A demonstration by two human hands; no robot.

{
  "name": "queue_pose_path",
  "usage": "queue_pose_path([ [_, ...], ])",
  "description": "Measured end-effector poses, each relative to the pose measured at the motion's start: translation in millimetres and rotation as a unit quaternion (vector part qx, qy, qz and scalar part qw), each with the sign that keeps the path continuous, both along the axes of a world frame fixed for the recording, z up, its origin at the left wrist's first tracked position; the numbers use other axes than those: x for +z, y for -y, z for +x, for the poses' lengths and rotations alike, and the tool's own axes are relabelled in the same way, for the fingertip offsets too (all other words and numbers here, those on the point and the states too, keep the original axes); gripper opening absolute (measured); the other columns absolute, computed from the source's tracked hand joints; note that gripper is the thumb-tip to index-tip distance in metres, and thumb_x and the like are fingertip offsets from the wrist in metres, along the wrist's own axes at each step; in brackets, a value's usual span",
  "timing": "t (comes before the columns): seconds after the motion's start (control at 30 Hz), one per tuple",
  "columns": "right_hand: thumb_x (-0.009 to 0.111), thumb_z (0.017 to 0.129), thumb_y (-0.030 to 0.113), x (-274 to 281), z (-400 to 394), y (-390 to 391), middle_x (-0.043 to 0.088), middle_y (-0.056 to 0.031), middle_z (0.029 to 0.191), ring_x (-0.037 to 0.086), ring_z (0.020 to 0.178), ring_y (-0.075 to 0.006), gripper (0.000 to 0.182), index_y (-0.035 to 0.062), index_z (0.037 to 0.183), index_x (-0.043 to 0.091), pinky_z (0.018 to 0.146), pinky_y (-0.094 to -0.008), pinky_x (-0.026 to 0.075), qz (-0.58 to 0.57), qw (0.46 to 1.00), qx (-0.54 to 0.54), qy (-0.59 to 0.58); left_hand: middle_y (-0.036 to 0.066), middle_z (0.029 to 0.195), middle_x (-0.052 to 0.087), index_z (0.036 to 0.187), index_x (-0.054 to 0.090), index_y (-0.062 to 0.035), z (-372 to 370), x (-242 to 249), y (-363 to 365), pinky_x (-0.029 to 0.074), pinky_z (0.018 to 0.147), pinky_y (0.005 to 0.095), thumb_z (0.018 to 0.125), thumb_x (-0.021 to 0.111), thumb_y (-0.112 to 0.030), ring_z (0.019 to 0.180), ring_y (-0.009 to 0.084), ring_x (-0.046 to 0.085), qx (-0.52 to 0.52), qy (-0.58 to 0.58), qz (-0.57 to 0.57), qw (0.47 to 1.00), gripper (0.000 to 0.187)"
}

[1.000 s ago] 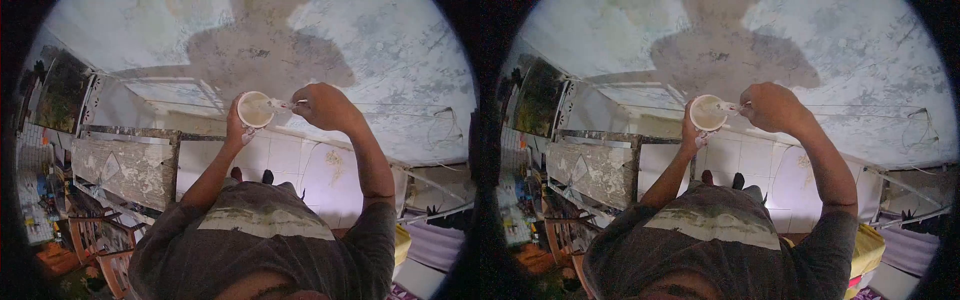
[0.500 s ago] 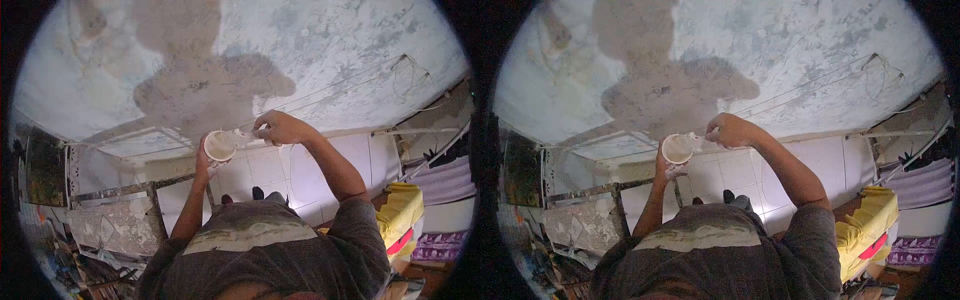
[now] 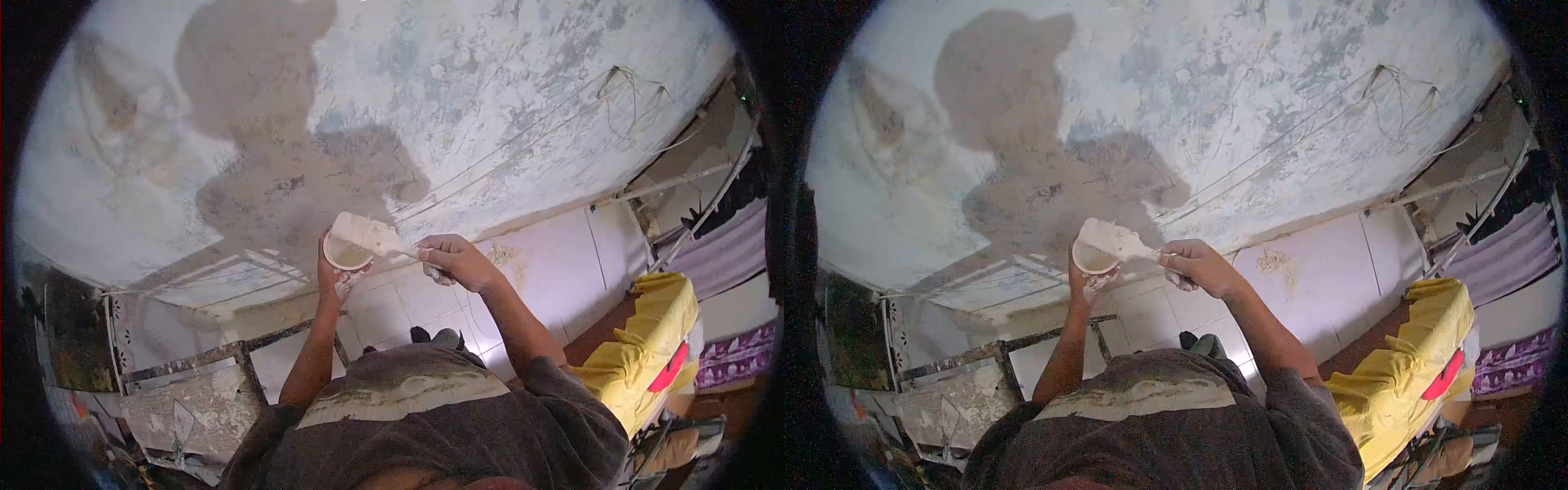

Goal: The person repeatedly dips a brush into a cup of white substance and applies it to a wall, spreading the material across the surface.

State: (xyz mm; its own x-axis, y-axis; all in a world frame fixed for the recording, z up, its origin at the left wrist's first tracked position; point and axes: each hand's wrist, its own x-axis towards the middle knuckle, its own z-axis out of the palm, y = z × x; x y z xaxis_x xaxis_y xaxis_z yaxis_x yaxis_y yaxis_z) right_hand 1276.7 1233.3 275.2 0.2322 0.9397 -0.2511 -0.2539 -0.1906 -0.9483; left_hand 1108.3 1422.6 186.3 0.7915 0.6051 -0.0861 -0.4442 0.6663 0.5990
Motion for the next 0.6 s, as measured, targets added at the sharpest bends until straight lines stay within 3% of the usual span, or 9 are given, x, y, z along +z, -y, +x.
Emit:
queue_pose_path([
  [0.07,0.057,0.091,0.022,4,3,8,0.047,0.0027,0.057,0.038,0.044,-0.0049,0.019,0.0038,0.087,0.059,0.040,-0.0207,0.029,0.008,1.000,-0.028,0.001,0.013,0.121,0.052,0.130,0.037,-0.0113,14,-19,-4,0.057,0.077,0.0397,0.087,0.060,-0.020,0.105,0.0279,0.058,0.006,-0.012,0.000,1.000,0.050],
  [0.1,0.058,0.091,0.021,5,2,11,0.047,0.0030,0.057,0.038,0.044,-0.0046,0.018,0.0037,0.087,0.059,0.040,-0.0207,0.028,0.013,0.999,-0.051,0.002,0.013,0.121,0.052,0.130,0.037,-0.0113,21,-36,-8,0.057,0.077,0.0397,0.087,0.060,-0.020,0.105,0.0279,0.058,0.003,-0.016,0.001,1.000,0.050],
  [0.17,0.058,0.090,0.021,10,2,17,0.047,0.0033,0.057,0.037,0.044,-0.0043,0.017,0.0036,0.088,0.059,0.040,-0.0206,0.027,0.010,0.997,-0.074,0.009,0.013,0.122,0.052,0.129,0.038,-0.0116,33,-66,-14,0.058,0.072,0.0419,0.095,0.044,-0.033,0.101,0.0308,0.060,0.034,-0.109,0.285,0.952,0.041],
  [0.2,0.058,0.090,0.020,12,2,21,0.046,0.0036,0.057,0.037,0.045,-0.0039,0.017,0.0034,0.089,0.058,0.040,-0.0205,0.027,0.007,0.995,-0.094,0.022,0.013,0.122,0.052,0.129,0.038,-0.0116,35,-54,-8,0.058,0.072,0.0419,0.095,0.044,-0.033,0.101,0.0308,0.060,0.029,-0.113,0.284,0.952,0.041],
  [0.27,0.058,0.091,0.020,13,0,27,0.046,0.0039,0.058,0.036,0.045,-0.0036,0.016,0.0035,0.090,0.058,0.040,-0.0206,0.026,0.016,0.994,-0.107,0.008,0.013,0.122,0.052,0.130,0.038,-0.0085,41,-13,9,0.057,0.075,0.0401,0.093,0.048,-0.038,0.098,0.0294,0.062,-0.016,-0.062,0.099,0.993,0.048],
  [0.4,0.057,0.092,0.019,12,3,36,0.046,0.0045,0.059,0.035,0.046,-0.0031,0.016,0.0037,0.091,0.058,0.040,-0.0207,0.025,0.028,0.992,-0.122,-0.025,0.013,0.123,0.052,0.130,0.038,-0.0092,53,-15,9,0.057,0.075,0.0422,0.093,0.046,-0.044,0.099,0.0301,0.062,-0.066,0.007,0.090,0.994,0.051],
  [0.5,0.057,0.092,0.019,9,5,39,0.046,0.0046,0.059,0.035,0.046,-0.0031,0.015,0.0039,0.092,0.058,0.040,-0.0205,0.025,0.014,0.991,-0.130,-0.002,0.012,0.124,0.051,0.131,0.037,-0.0111,60,-15,13,0.058,0.075,0.0439,0.091,0.055,-0.034,0.101,0.0308,0.060,-0.050,-0.039,0.068,0.996,0.049],
  [0.57,0.057,0.092,0.019,1,9,39,0.046,0.0046,0.059,0.035,0.046,-0.0031,0.015,0.0038,0.093,0.058,0.040,-0.0205,0.025,0.019,0.991,-0.127,-0.022,0.012,0.124,0.050,0.131,0.035,-0.0117,61,-11,19,0.058,0.075,0.0438,0.085,0.065,-0.020,0.105,0.0305,0.059,-0.015,-0.055,0.132,0.990,0.055],
  [0.6,0.057,0.092,0.018,-3,9,40,0.046,0.0046,0.059,0.035,0.046,-0.0031,0.015,0.0038,0.093,0.058,0.040,-0.0205,0.025,0.025,0.991,-0.124,-0.038,0.012,0.124,0.050,0.131,0.035,-0.0117,60,-9,20,0.058,0.075,0.0438,0.085,0.065,-0.020,0.105,0.0305,0.059,-0.017,-0.060,0.131,0.989,0.055],
])
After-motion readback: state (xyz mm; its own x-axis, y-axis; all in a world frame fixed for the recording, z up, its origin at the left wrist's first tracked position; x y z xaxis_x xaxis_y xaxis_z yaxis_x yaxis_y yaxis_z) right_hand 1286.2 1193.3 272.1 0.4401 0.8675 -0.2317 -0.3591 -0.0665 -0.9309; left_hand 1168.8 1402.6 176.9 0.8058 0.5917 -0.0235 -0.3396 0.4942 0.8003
